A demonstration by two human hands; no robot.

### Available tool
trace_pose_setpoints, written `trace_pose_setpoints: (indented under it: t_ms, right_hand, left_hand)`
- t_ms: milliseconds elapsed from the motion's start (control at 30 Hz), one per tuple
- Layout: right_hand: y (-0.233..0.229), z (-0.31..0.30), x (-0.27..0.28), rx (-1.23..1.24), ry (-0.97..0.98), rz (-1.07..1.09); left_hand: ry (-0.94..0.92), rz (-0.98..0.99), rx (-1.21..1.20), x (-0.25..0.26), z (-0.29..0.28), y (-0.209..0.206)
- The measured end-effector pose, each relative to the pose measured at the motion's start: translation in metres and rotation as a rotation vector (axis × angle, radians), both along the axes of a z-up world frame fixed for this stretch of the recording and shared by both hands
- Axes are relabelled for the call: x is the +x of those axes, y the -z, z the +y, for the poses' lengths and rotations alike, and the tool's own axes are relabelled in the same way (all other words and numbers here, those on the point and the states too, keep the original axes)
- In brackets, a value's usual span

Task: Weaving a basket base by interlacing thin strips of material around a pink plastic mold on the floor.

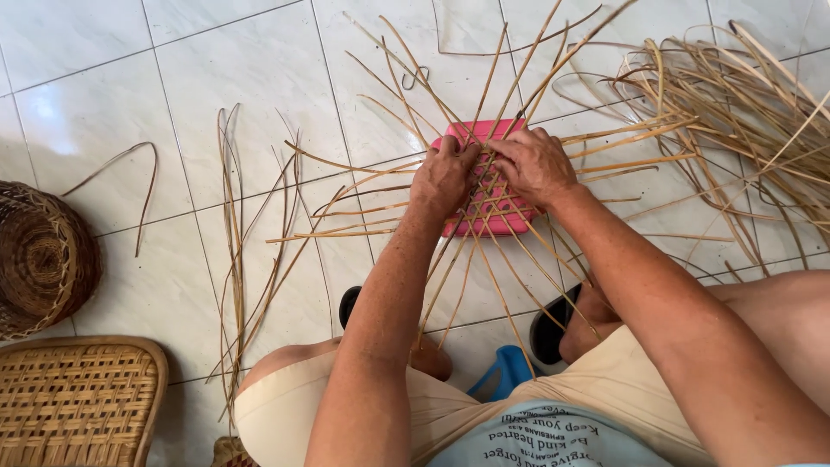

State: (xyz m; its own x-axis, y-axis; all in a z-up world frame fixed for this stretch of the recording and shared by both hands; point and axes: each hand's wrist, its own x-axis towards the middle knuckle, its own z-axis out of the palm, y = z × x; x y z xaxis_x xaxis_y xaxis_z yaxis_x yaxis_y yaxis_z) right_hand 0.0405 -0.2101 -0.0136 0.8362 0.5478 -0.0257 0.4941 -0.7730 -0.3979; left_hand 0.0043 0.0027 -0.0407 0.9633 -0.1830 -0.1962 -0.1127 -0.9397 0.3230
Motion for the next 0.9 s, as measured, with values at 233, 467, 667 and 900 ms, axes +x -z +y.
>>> trace_pose_setpoints:
  t_ms: [233, 467, 667, 900]
  right_hand:
    - [0.029, 0.012, 0.004, -0.08, 0.113, -0.082]
    - [0.032, 0.012, 0.005, -0.064, 0.08, -0.136]
    - [0.018, 0.014, -0.006, -0.041, 0.02, -0.244]
    - [-0.004, 0.014, -0.022, -0.05, -0.137, -0.285]
  left_hand:
    - [-0.006, -0.004, -0.014, -0.008, -0.003, -0.017]
    - [-0.021, -0.017, 0.005, -0.006, -0.004, -0.012]
    - [-0.035, -0.012, 0.001, -0.015, -0.006, -0.014]
    - [-0.014, -0.035, -0.021, -0.012, -0.003, -0.013]
